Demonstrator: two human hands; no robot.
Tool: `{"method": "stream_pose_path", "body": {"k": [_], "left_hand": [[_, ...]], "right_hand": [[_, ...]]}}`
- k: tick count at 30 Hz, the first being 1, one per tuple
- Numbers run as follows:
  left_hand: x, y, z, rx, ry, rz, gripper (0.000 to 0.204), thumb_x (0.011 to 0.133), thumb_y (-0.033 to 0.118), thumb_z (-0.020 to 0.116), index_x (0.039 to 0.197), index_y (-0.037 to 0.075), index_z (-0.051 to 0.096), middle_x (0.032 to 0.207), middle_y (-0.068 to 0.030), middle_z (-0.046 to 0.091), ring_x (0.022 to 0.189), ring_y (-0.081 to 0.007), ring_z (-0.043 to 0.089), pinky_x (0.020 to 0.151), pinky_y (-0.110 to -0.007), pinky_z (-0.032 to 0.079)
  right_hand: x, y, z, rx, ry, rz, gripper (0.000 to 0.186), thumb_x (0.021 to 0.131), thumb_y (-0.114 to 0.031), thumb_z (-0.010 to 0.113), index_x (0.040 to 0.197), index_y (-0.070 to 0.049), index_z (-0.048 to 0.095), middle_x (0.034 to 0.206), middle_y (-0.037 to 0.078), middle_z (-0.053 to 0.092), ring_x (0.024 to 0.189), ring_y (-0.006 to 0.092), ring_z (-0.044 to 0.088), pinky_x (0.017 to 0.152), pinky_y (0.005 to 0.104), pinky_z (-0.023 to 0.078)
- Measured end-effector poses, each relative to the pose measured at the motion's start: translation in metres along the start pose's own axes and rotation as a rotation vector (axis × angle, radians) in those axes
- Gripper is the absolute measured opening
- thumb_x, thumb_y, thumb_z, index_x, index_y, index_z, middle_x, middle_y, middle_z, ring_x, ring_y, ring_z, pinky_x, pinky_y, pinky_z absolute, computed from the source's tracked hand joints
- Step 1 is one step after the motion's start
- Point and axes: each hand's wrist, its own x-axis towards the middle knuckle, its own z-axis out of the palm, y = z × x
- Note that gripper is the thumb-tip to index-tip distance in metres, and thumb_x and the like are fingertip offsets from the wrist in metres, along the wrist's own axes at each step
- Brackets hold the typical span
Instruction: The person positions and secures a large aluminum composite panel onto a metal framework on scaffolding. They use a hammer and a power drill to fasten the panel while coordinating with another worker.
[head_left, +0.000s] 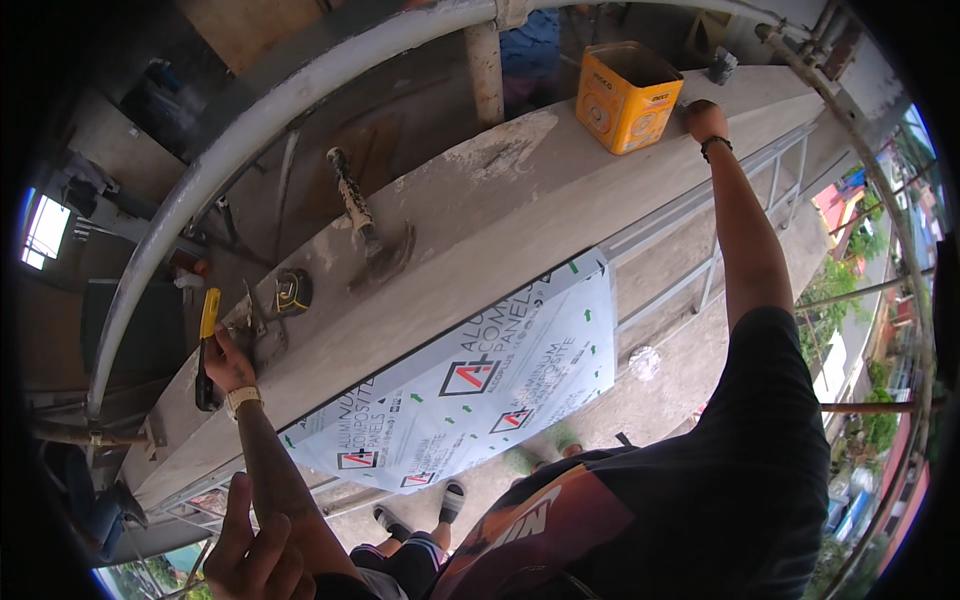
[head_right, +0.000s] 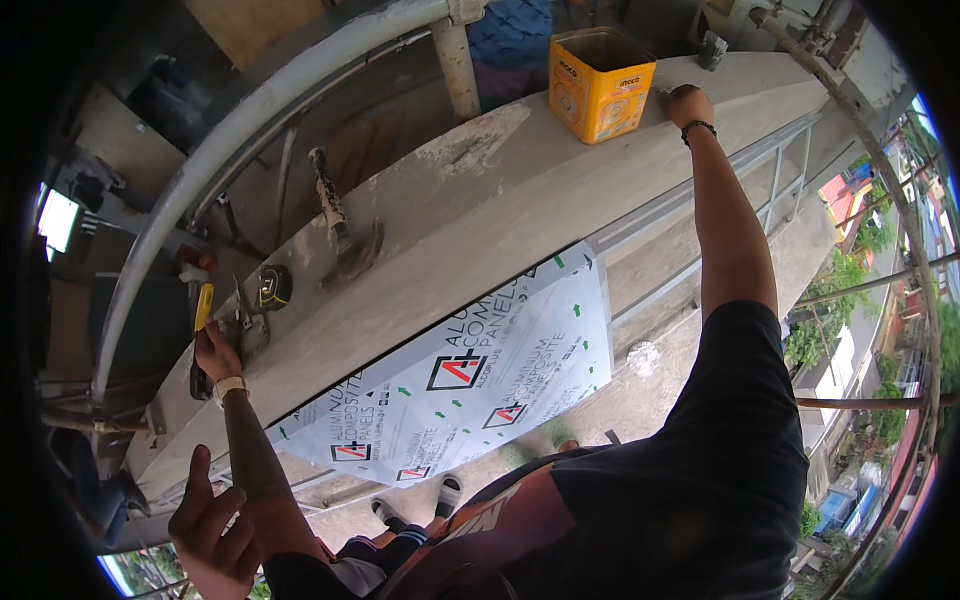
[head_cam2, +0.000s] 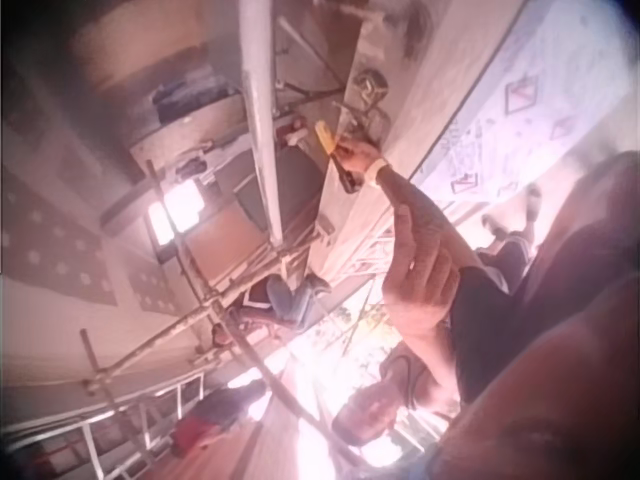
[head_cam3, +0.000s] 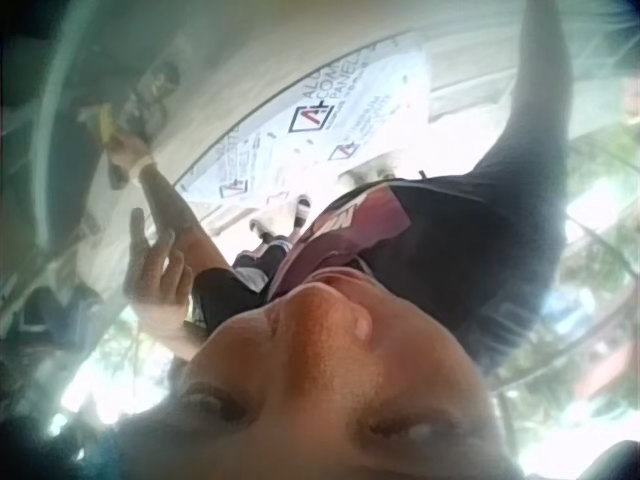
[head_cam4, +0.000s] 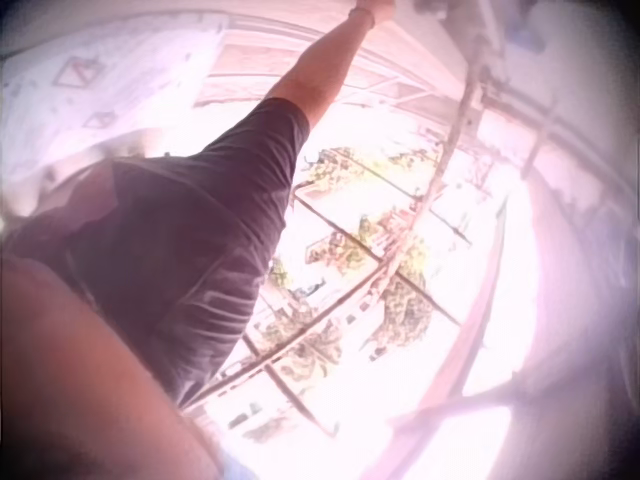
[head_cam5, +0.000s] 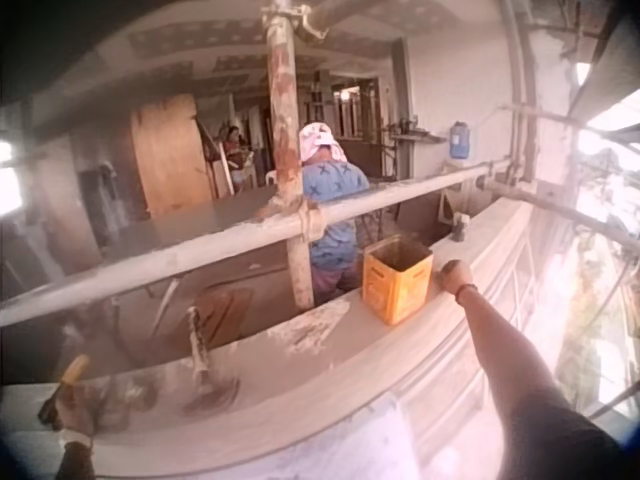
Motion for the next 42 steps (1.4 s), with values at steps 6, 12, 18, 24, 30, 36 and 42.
{"method": "stream_pose_path", "body": {"k": [6,12,18,24,30,36,42], "left_hand": [[0.006,-0.021,-0.002,0.106,-0.111,-0.116,0.055,0.103,0.045,0.057,0.108,-0.009,0.07,0.092,-0.0255,0.07,0.082,-0.0372,0.068,0.073,-0.045,0.052],[0.008,-0.044,-0.009,0.044,-0.147,-0.127,0.05,0.105,0.034,0.055,0.117,-0.012,0.067,0.108,-0.0308,0.071,0.094,-0.0433,0.068,0.081,-0.05,0.053],[0.0,-0.025,0.002,0.091,-0.076,0.013,0.05,0.105,0.035,0.054,0.117,-0.012,0.066,0.112,-0.0325,0.069,0.097,-0.0449,0.067,0.083,-0.051,0.053],[-0.004,0.001,-0.005,0.168,-0.093,-0.037,0.051,0.106,0.034,0.052,0.113,-0.015,0.065,0.104,-0.0325,0.07,0.092,-0.0454,0.066,0.079,-0.052,0.053],[0.0,-0.033,-0.004,0.103,-0.042,0.098,0.049,0.107,0.033,0.051,0.106,-0.014,0.067,0.101,-0.0314,0.071,0.091,-0.0437,0.067,0.079,-0.05,0.053],[0.003,-0.008,0.005,0.128,0.036,0.048,0.057,0.106,0.047,0.053,0.095,-0.007,0.068,0.081,-0.0225,0.067,0.071,-0.0376,0.058,0.07,-0.042,0.048],[0.002,0.05,-0.003,0.159,-0.185,-0.17,0.049,0.107,0.032,0.047,0.105,-0.013,0.068,0.102,-0.0311,0.071,0.094,-0.0457,0.067,0.086,-0.047,0.054]], "right_hand": [[0.01,0.014,0.01,-0.05,0.017,0.031,0.027,0.091,-0.024,0.056,0.1,-0.009,0.077,0.11,0.017,0.075,0.104,0.0398,0.07,0.09,0.0483,0.057],[-0.007,0.012,0.015,0.435,0.196,0.14,0.026,0.089,-0.029,0.065,0.102,-0.013,0.08,0.108,0.015,0.076,0.101,0.0355,0.072,0.088,0.0448,0.057],[-0.011,0.011,0.007,0.905,0.349,0.41,0.02,0.09,-0.023,0.077,0.102,-0.008,0.081,0.096,0.008,0.078,0.087,0.018,0.071,0.08,0.0312,0.053],[-0.063,-0.058,-0.076,1.613,0.421,0.436,0.027,0.094,-0.021,0.078,0.112,-0.001,0.073,0.102,0.004,0.073,0.094,0.0103,0.063,0.09,0.0268,0.044],[-0.137,-0.175,-0.177,2.017,0.314,0.049,0.02,0.1,-0.017,0.072,0.113,-0.002,0.07,0.101,0.005,0.072,0.095,0.0121,0.064,0.094,0.029,0.046],[-0.227,-0.297,-0.227,2.282,0.053,-0.144,0.015,0.101,-0.011,0.068,0.112,-0.001,0.071,0.101,0.005,0.071,0.098,0.0133,0.063,0.101,0.0317,0.047],[-0.311,-0.371,-0.26,2.417,-0.425,-0.158,0.015,0.103,-0.011,0.064,0.114,-0.001,0.067,0.109,0.008,0.069,0.106,0.0179,0.065,0.103,0.0347,0.046]]}}
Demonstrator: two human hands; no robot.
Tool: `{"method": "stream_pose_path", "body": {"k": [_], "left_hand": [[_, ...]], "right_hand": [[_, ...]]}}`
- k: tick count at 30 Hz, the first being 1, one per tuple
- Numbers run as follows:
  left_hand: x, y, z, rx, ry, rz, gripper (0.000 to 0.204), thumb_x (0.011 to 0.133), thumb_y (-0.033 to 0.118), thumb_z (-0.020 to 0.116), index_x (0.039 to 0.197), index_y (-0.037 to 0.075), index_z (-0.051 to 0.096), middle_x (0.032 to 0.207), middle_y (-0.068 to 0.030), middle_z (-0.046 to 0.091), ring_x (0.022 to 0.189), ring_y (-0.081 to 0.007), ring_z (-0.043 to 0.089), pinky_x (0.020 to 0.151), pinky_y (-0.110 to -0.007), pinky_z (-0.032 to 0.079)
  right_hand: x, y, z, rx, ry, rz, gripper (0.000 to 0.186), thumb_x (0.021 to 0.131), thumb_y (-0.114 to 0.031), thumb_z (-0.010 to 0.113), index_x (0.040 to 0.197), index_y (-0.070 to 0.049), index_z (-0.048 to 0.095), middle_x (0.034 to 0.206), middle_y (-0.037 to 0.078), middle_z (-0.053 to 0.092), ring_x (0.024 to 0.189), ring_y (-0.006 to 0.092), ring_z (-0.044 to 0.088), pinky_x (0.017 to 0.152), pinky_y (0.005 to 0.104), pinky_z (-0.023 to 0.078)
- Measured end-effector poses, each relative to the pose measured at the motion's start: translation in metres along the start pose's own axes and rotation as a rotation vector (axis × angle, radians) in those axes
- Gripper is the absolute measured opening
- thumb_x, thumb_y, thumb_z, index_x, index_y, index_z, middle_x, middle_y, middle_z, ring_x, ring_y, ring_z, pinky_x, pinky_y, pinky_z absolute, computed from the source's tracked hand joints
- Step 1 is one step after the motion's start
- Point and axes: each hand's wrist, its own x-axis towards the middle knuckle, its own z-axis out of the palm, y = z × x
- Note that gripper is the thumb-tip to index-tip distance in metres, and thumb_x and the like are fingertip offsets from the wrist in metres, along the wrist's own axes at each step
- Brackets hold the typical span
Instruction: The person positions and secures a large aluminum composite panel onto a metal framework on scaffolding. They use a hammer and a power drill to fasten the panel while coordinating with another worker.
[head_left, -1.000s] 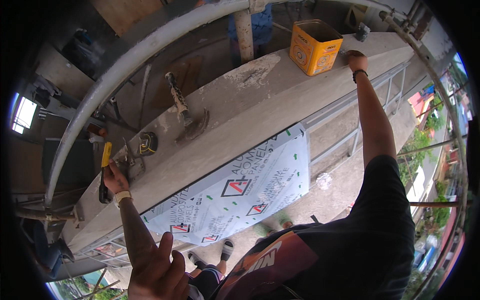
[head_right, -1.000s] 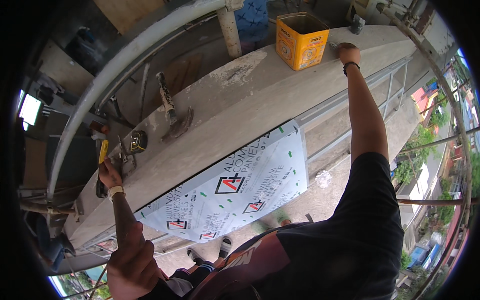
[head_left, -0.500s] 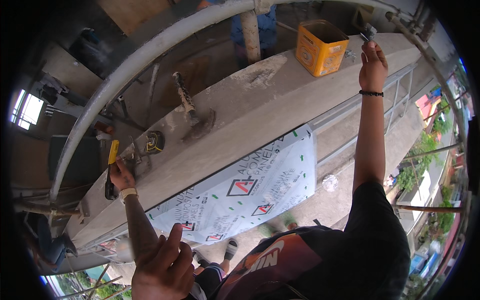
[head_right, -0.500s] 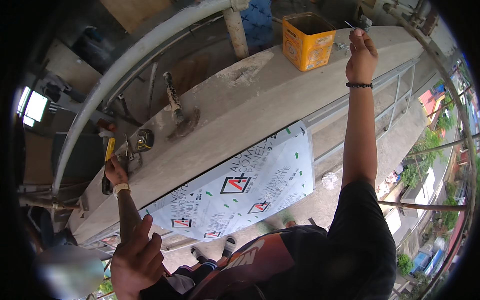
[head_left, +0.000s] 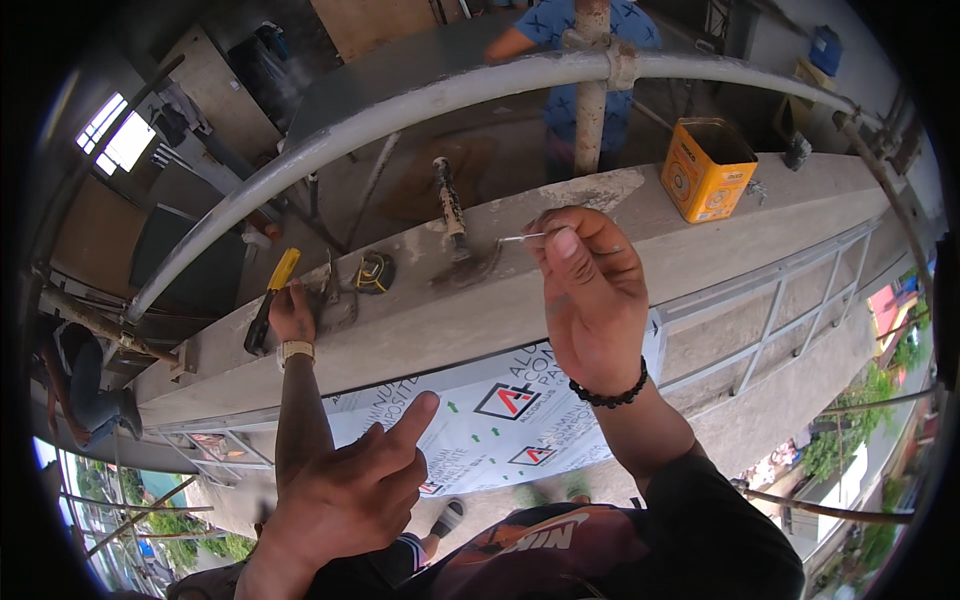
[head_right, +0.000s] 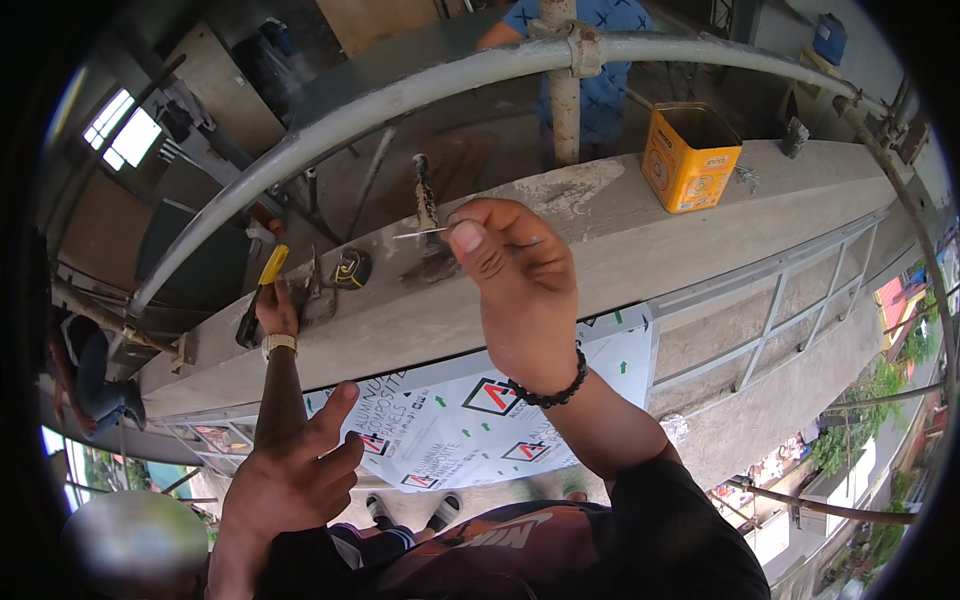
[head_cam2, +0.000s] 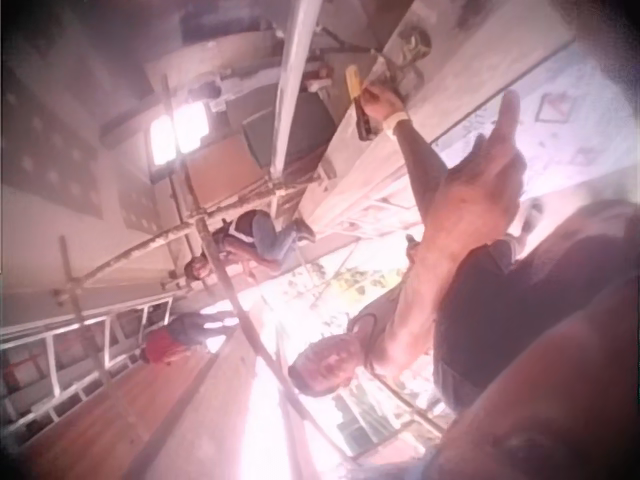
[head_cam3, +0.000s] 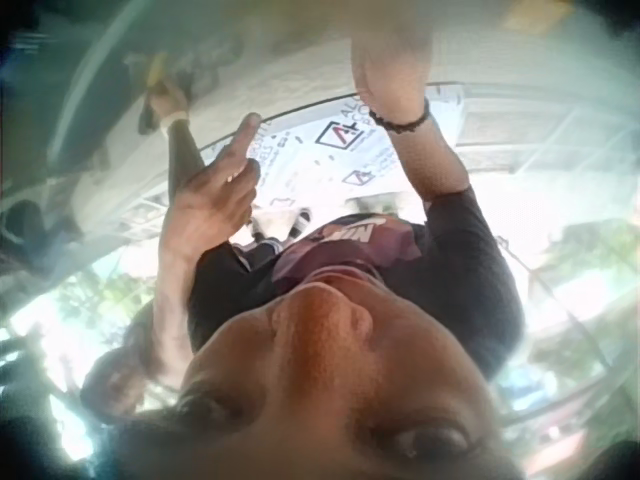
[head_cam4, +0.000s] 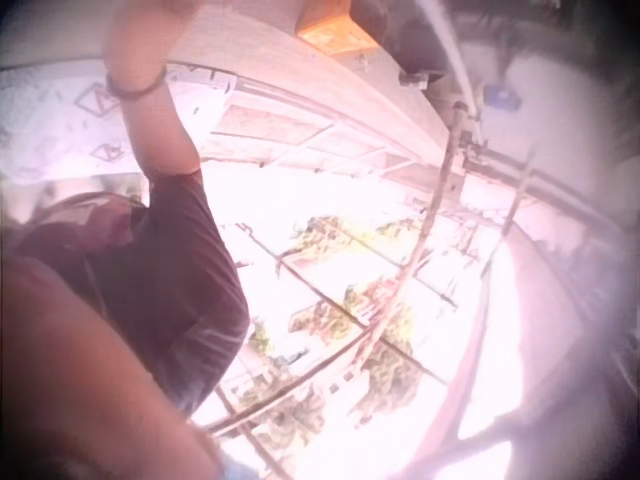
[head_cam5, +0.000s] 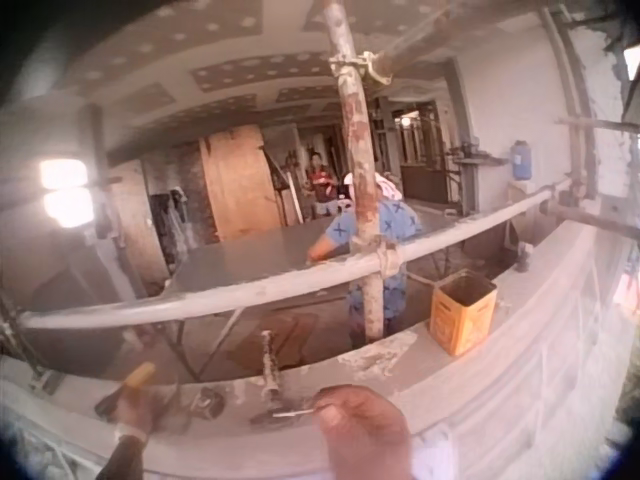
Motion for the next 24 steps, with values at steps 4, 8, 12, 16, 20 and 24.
{"method": "stream_pose_path", "body": {"k": [4,8,12,16,20,24], "left_hand": [[-0.011,-0.004,-0.039,0.115,0.15,0.135,0.05,0.107,0.035,0.047,0.105,-0.011,0.069,0.101,-0.0302,0.072,0.094,-0.0451,0.068,0.086,-0.049,0.054],[-0.026,0.031,-0.02,0.083,0.325,0.047,0.047,0.103,0.038,0.052,0.106,-0.006,0.069,0.099,-0.0271,0.072,0.095,-0.0424,0.069,0.085,-0.047,0.054],[-0.083,0.126,-0.052,-0.146,0.066,0.35,0.04,0.101,0.033,0.056,0.105,-0.004,0.068,0.1,-0.0243,0.072,0.097,-0.0412,0.07,0.083,-0.044,0.055],[-0.153,0.183,-0.139,-0.111,-0.518,0.594,0.032,0.099,0.028,0.059,0.104,-0.003,0.066,0.101,-0.0215,0.072,0.099,-0.04,0.07,0.081,-0.04,0.056],[-0.177,0.207,-0.169,0.127,-0.738,0.782,0.025,0.097,0.024,0.063,0.102,-0.001,0.064,0.101,-0.0187,0.072,0.101,-0.0389,0.071,0.079,-0.037,0.057],[-0.159,0.228,-0.186,0.546,-0.605,1.08,0.02,0.095,0.019,0.067,0.101,0.001,0.062,0.102,-0.0159,0.072,0.104,-0.0377,0.072,0.077,-0.034,0.058]], "right_hand": [[-0.028,0.01,0.048,0.076,-0.099,0.192,0.018,0.101,-0.014,0.069,0.112,0.0,0.068,0.107,0.008,0.07,0.106,0.0158,0.063,0.1,0.0326,0.045],[-0.045,0.017,0.06,0.026,-0.18,0.241,0.018,0.1,-0.015,0.071,0.11,0.0,0.068,0.106,0.007,0.07,0.104,0.0132,0.062,0.095,0.0307,0.048],[-0.053,0.011,0.064,-0.013,-0.19,0.319,0.016,0.101,-0.013,0.069,0.11,0.0,0.068,0.105,0.006,0.07,0.095,0.0107,0.064,0.084,0.0268,0.051],[-0.061,0.009,0.079,0.15,-0.197,0.43,0.014,0.102,-0.011,0.066,0.111,0.001,0.068,0.102,0.004,0.07,0.091,0.0088,0.063,0.081,0.0252,0.05],[-0.057,0.004,0.079,0.185,-0.229,0.513,0.014,0.102,-0.006,0.065,0.113,0.001,0.069,0.097,0.003,0.07,0.089,0.0075,0.062,0.08,0.0251,0.05],[-0.042,0.015,0.061,-0.216,-0.341,0.079,0.014,0.098,-0.003,0.068,0.111,0.0,0.072,0.098,0.007,0.071,0.092,0.0121,0.065,0.081,0.0277,0.05]]}}
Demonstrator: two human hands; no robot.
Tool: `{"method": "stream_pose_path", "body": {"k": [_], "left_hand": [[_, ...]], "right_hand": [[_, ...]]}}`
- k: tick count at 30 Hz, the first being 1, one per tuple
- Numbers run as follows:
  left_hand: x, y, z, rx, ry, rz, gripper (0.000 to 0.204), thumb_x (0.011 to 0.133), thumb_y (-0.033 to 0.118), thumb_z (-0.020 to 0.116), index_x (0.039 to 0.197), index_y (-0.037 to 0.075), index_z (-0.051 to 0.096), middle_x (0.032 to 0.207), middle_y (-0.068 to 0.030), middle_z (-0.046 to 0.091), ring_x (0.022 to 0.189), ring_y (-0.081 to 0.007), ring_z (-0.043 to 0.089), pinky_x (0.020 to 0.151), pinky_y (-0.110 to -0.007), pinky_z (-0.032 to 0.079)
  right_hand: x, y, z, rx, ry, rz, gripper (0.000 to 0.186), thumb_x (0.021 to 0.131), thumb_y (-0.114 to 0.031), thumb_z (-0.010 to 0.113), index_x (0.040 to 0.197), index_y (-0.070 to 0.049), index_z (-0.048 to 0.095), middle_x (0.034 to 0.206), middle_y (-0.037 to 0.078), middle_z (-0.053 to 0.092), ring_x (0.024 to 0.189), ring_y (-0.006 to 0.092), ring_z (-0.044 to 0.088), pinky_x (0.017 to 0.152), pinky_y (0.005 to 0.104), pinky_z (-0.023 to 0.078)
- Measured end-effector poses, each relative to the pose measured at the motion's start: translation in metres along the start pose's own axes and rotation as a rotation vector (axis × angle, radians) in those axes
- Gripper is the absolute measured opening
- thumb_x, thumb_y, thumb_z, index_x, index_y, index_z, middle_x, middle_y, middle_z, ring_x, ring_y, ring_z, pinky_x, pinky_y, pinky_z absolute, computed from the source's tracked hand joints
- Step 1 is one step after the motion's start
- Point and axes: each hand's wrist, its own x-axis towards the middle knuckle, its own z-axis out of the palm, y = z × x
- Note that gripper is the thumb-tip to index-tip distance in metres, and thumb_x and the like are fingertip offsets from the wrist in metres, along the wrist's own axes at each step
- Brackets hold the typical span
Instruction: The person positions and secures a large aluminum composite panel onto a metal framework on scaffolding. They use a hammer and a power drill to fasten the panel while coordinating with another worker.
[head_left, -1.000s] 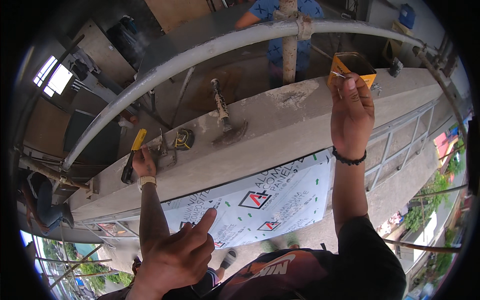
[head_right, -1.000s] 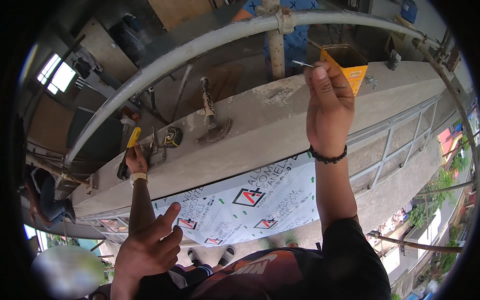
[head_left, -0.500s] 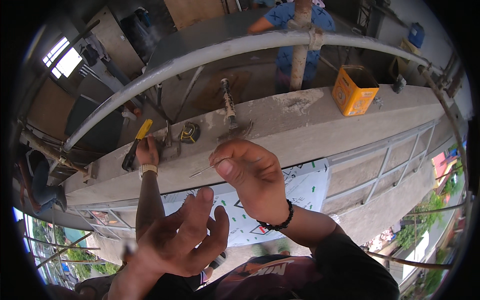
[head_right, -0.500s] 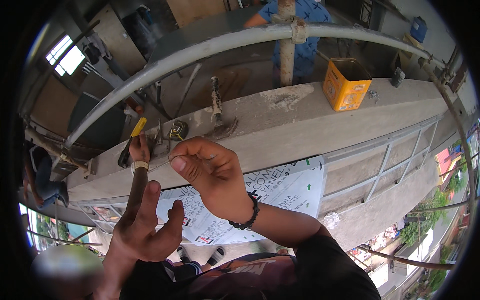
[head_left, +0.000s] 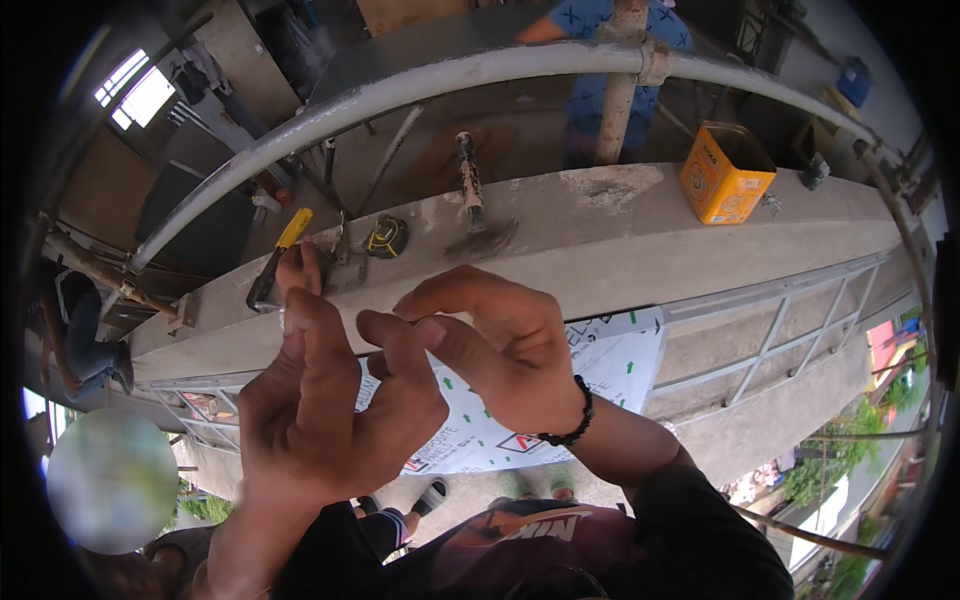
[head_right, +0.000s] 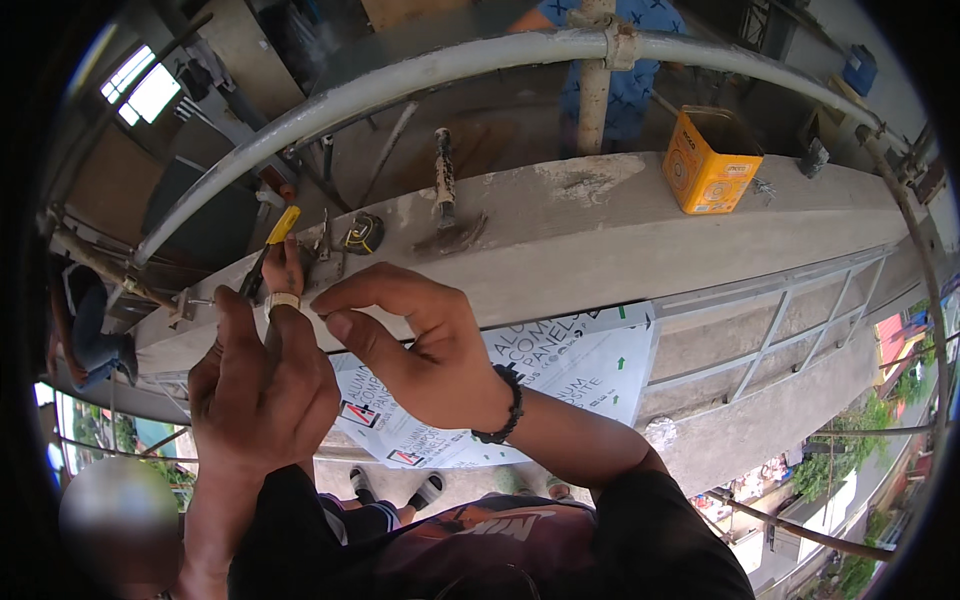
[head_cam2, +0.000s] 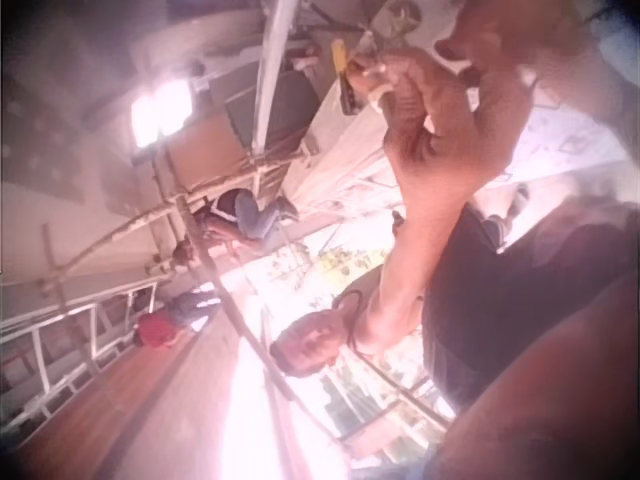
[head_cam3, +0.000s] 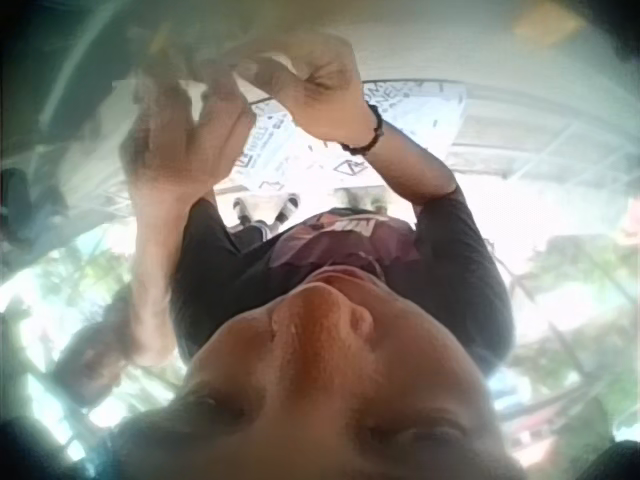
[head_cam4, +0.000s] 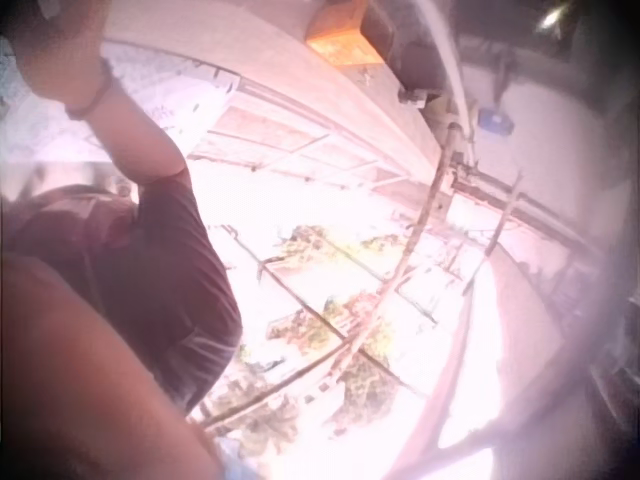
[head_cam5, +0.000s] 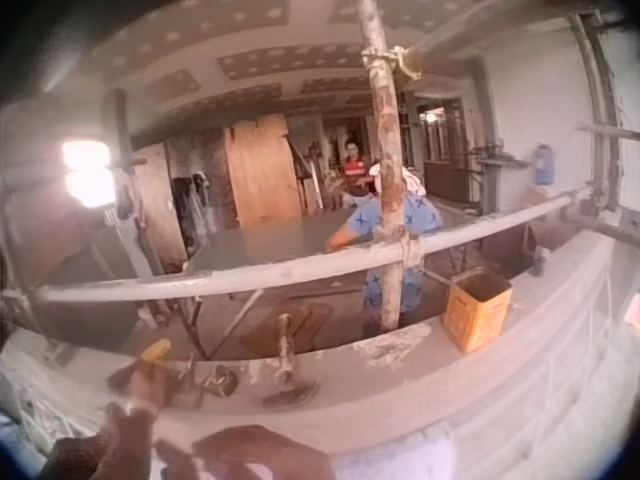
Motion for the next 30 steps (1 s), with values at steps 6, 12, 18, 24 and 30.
{"method": "stream_pose_path", "body": {"k": [6,12,18,24,30], "left_hand": [[0.013,-0.017,-0.06,1.482,-0.056,0.077,0.017,0.092,0.012,0.073,0.099,0.003,0.06,0.103,-0.0117,0.072,0.107,-0.0359,0.073,0.074,-0.029,0.059],[0.006,-0.021,-0.064,1.487,-0.014,0.035,0.019,0.087,-0.01,0.075,0.104,-0.003,0.067,0.097,-0.0072,0.072,0.098,-0.0202,0.074,0.078,-0.024,0.059],[0.004,-0.033,-0.032,1.089,0.053,0.183,0.007,0.087,0.001,0.072,0.086,0.005,0.067,0.11,-0.0038,0.07,0.11,-0.0126,0.067,0.083,-0.021,0.057],[0.001,-0.023,0.013,0.036,-0.07,0.443,0.007,0.085,0.009,0.067,0.081,0.006,0.063,0.145,-0.0044,0.056,0.105,-0.0109,0.066,0.075,-0.026,0.06],[-0.004,-0.018,0.002,-0.387,-0.211,0.262,0.011,0.086,0.007,0.065,0.082,0.004,0.075,0.137,-0.004,0.058,0.089,-0.0166,0.064,0.069,-0.027,0.058]], "right_hand": [[0.115,-0.032,-0.105,-0.664,0.186,-0.221,0.017,0.098,-0.011,0.068,0.108,-0.001,0.076,0.093,0.001,0.074,0.088,0.0044,0.061,0.08,0.0214,0.047],[0.305,0.012,-0.248,-1.236,0.24,-0.486,0.037,0.099,-0.039,0.066,0.121,-0.011,0.075,0.109,0.009,0.076,0.105,0.0198,0.069,0.094,0.0309,0.05],[0.307,0.03,-0.232,-1.583,0.232,-0.194,0.05,0.1,-0.055,0.052,0.124,-0.016,0.071,0.115,0.017,0.074,0.11,0.0372,0.069,0.097,0.0415,0.052],[0.309,0.044,-0.228,-1.637,0.179,-0.168,0.058,0.095,-0.061,0.052,0.124,-0.014,0.071,0.119,0.016,0.074,0.112,0.0386,0.068,0.096,0.0468,0.052],[0.281,0.033,-0.192,-1.145,0.204,-0.401,0.017,0.096,-0.013,0.066,0.109,-0.003,0.072,0.099,0.008,0.075,0.099,0.0183,0.071,0.085,0.0333,0.055]]}}
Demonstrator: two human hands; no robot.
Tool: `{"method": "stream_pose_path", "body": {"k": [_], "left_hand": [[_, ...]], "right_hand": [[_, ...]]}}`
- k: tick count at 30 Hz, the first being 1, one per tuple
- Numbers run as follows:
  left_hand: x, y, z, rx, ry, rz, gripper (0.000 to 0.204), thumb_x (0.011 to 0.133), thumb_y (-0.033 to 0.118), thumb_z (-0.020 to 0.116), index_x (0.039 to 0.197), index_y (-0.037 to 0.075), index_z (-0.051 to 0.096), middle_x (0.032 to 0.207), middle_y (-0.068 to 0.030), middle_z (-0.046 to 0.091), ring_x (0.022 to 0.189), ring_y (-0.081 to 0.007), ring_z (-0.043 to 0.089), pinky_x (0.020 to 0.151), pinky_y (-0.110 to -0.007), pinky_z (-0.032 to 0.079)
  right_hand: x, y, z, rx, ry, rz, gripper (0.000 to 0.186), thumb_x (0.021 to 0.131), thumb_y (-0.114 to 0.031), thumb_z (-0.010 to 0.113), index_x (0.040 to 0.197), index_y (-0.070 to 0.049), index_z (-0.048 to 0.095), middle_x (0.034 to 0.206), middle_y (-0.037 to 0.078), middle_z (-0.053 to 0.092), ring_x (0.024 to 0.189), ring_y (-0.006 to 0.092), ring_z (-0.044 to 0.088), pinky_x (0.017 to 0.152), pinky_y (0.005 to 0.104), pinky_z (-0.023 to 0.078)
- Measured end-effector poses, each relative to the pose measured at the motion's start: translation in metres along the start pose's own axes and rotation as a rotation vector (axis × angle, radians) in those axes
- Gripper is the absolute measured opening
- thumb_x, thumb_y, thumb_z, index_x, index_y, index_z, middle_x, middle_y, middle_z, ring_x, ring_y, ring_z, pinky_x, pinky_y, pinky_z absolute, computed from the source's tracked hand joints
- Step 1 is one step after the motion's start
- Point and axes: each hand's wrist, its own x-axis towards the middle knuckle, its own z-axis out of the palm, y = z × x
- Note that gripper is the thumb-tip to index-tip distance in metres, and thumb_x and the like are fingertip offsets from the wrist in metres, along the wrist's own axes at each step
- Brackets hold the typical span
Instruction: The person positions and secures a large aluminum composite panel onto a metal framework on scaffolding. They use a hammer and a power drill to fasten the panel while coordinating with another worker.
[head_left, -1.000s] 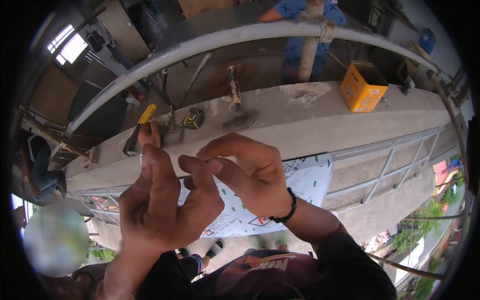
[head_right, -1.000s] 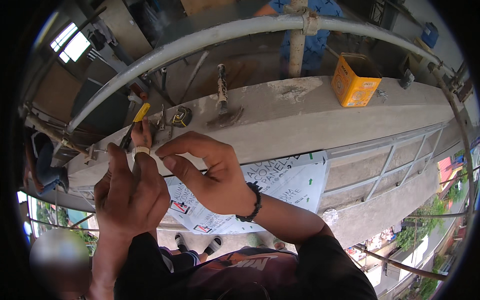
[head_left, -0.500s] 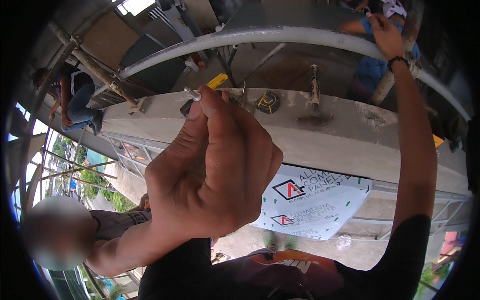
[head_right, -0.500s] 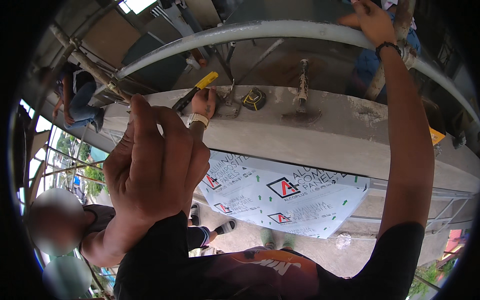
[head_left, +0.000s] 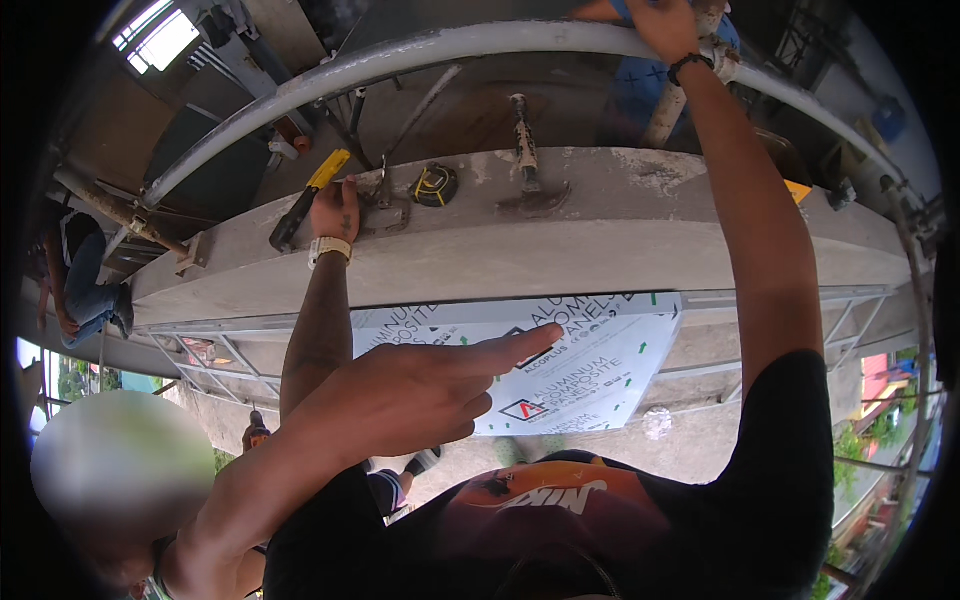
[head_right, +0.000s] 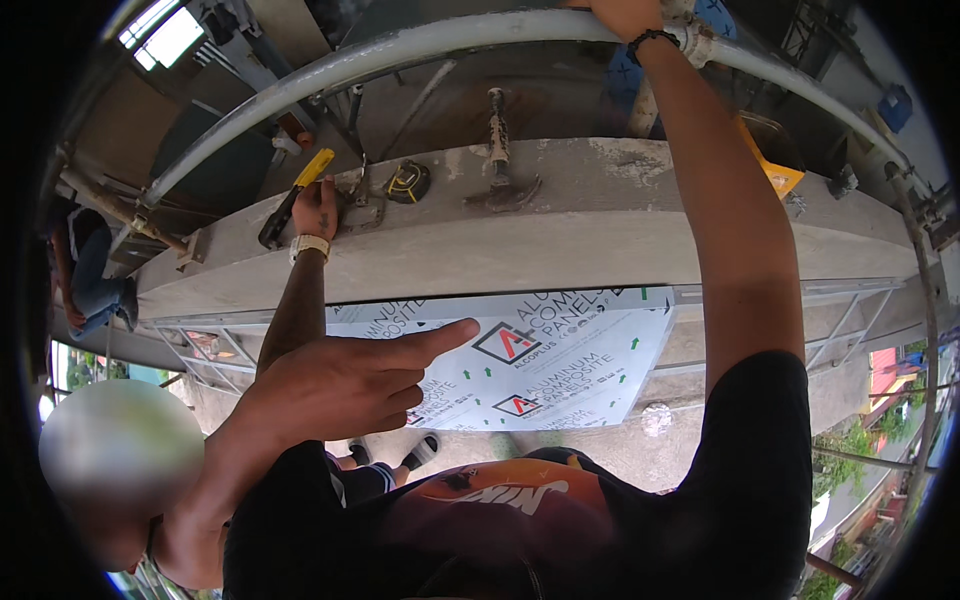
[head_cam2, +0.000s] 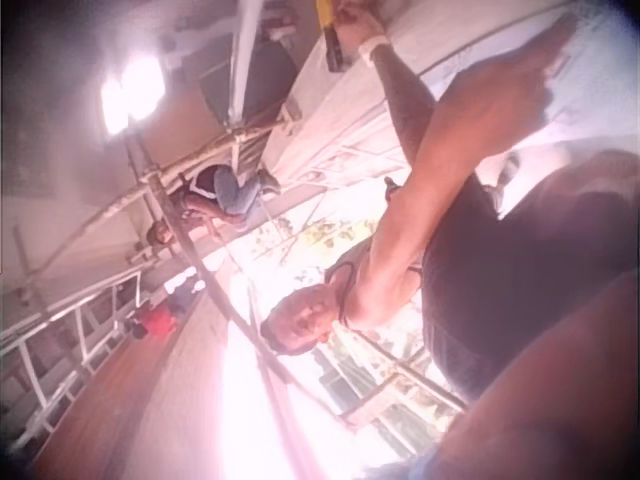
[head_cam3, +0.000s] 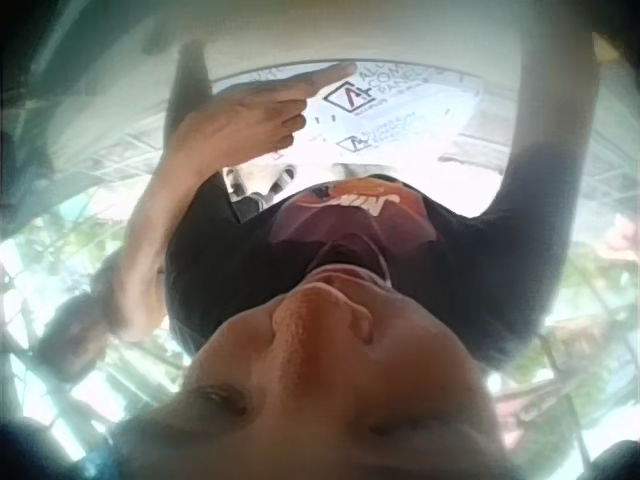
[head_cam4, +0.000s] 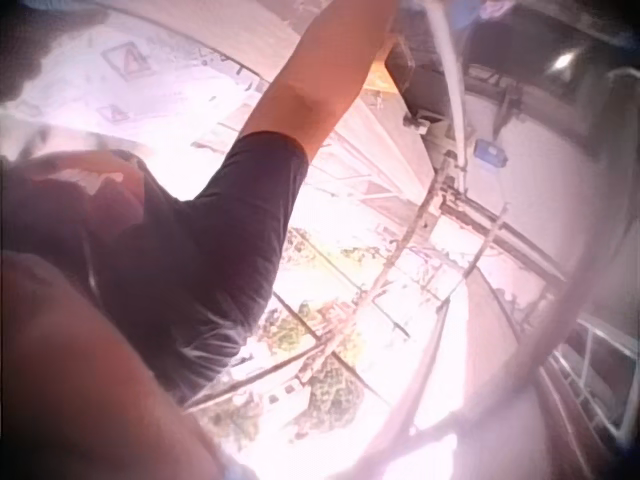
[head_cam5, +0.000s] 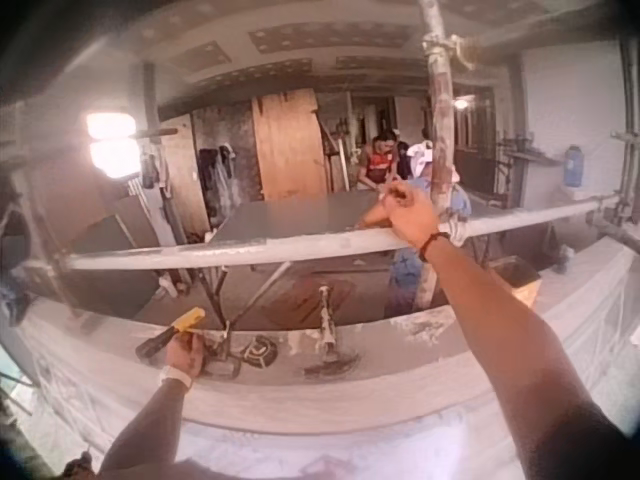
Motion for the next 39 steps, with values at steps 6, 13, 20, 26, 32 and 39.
{"method": "stream_pose_path", "body": {"k": [6,13,20,26,32,39], "left_hand": [[-0.021,-0.016,0.035,0.379,-0.015,0.11,0.008,0.074,0.01,0.071,0.076,0.006,0.064,0.072,0.0012,0.054,0.114,-0.0081,0.061,0.081,-0.023,0.054],[0.002,-0.009,0.003,0.057,-0.007,-0.008,0.088,0.073,0.0,0.069,0.156,-0.001,0.04,0.07,0.0016,0.047,0.062,-0.0062,0.051,0.057,-0.022,0.047],[-0.008,-0.025,0.014,-0.74,-0.052,-0.465,0.073,0.09,0.001,0.059,0.159,0.004,0.037,0.077,0.0022,0.046,0.065,-0.0043,0.049,0.057,-0.018,0.046],[0.007,-0.01,-0.001,-1.443,0.09,-0.798,0.063,0.098,0.001,0.054,0.159,0.006,0.039,0.082,0.0022,0.047,0.068,-0.0036,0.05,0.058,-0.016,0.047],[-0.001,-0.016,0.004,-0.785,-0.057,-0.538,0.063,0.094,0.001,0.059,0.155,0.004,0.044,0.086,0.0004,0.053,0.071,-0.0038,0.054,0.061,-0.016,0.05],[-0.002,-0.019,0.016,-0.373,-0.016,-0.451,0.052,0.087,0.003,0.062,0.137,0.002,0.054,0.089,-0.001,0.058,0.082,-0.0065,0.058,0.069,-0.019,0.051]], "right_hand": [[-0.175,-0.101,-0.045,0.637,-0.087,0.299,0.012,0.091,-0.008,0.073,0.102,-0.003,0.075,0.091,0.004,0.073,0.087,0.0129,0.068,0.08,0.029,0.052],[-0.313,0.019,-0.186,0.113,0.502,0.558,0.012,0.094,-0.007,0.066,0.098,0.002,0.074,0.08,0.001,0.071,0.071,0.0065,0.06,0.067,0.0239,0.049],[-0.288,0.17,-0.364,-0.549,0.441,0.827,0.027,0.09,-0.023,0.068,0.107,-0.004,0.078,0.104,0.012,0.078,0.097,0.0266,0.073,0.087,0.0356,0.055],[-0.238,0.208,-0.361,-0.933,-0.032,0.807,0.033,0.087,-0.029,0.068,0.11,-0.006,0.078,0.112,0.02,0.075,0.109,0.0379,0.07,0.092,0.0439,0.057],[-0.223,0.196,-0.341,-1.015,-0.022,1.046,0.032,0.086,-0.023,0.067,0.108,-0.001,0.076,0.118,0.023,0.072,0.114,0.0384,0.068,0.098,0.045,0.056],[-0.247,0.244,-0.389,-0.412,0.265,1.057,0.025,0.09,-0.015,0.066,0.11,-0.001,0.074,0.108,0.017,0.075,0.095,0.0314,0.073,0.081,0.0409,0.059]]}}
